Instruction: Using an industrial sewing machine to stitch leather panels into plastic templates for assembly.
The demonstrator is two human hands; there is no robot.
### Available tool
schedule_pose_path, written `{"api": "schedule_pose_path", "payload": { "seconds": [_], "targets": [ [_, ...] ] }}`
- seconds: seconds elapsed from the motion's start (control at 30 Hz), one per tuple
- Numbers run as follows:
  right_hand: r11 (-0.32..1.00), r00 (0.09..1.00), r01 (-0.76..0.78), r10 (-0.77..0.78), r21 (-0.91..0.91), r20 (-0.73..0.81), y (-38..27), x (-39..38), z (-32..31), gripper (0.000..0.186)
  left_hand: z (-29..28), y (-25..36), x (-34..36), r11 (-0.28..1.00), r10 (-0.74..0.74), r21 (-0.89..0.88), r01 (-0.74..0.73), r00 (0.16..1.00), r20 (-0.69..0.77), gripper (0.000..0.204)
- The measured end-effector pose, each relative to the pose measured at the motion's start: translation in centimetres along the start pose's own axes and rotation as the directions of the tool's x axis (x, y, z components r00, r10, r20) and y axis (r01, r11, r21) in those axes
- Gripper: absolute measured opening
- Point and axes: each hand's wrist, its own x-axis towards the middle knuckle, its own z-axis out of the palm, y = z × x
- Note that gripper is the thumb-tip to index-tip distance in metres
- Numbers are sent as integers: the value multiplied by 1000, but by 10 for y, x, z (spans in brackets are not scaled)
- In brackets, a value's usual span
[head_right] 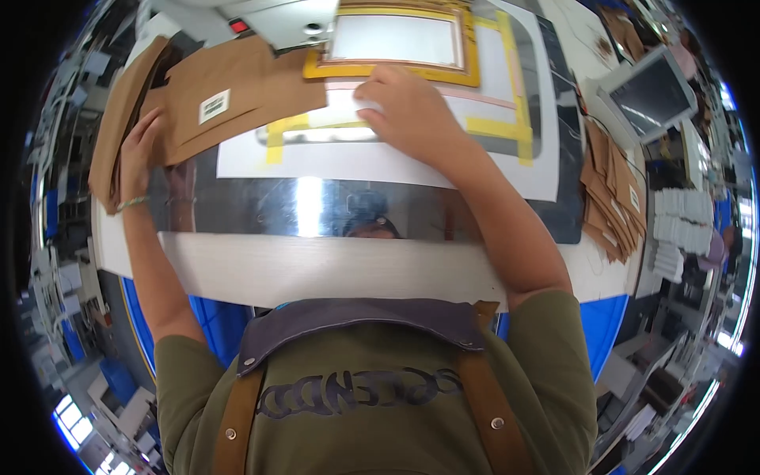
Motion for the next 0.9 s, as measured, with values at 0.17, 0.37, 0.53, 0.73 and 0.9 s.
{"api": "schedule_pose_path", "payload": {
  "seconds": [0.17, 0.37, 0.53, 0.73, 0.9],
  "targets": [
    [1000, 999, 26, -25, 17, -36, -7, 6, 0, 30, -18, -2, -48, 954, 296, 84, -289, 851, -433, 39],
    [986, 994, -108, 104, 124, 39, -14, 7, 4, 21, -148, -28, -213, 954, 111, -125, -272, 709, -697, 55],
    [982, 994, -113, 109, 153, 31, -9, 6, 4, 16, -170, -125, -363, 981, -190, -125, 151, 578, -794, 57],
    [975, 988, -153, 154, 161, 7, -11, 6, 4, 16, -152, -264, -508, 825, -521, -315, 470, 415, -746, 56],
    [968, 984, -175, 179, 182, -6, -9, 5, 3, 17, -125, -314, -564, 420, -858, 30, 907, 408, -312, 49]
  ]
}}
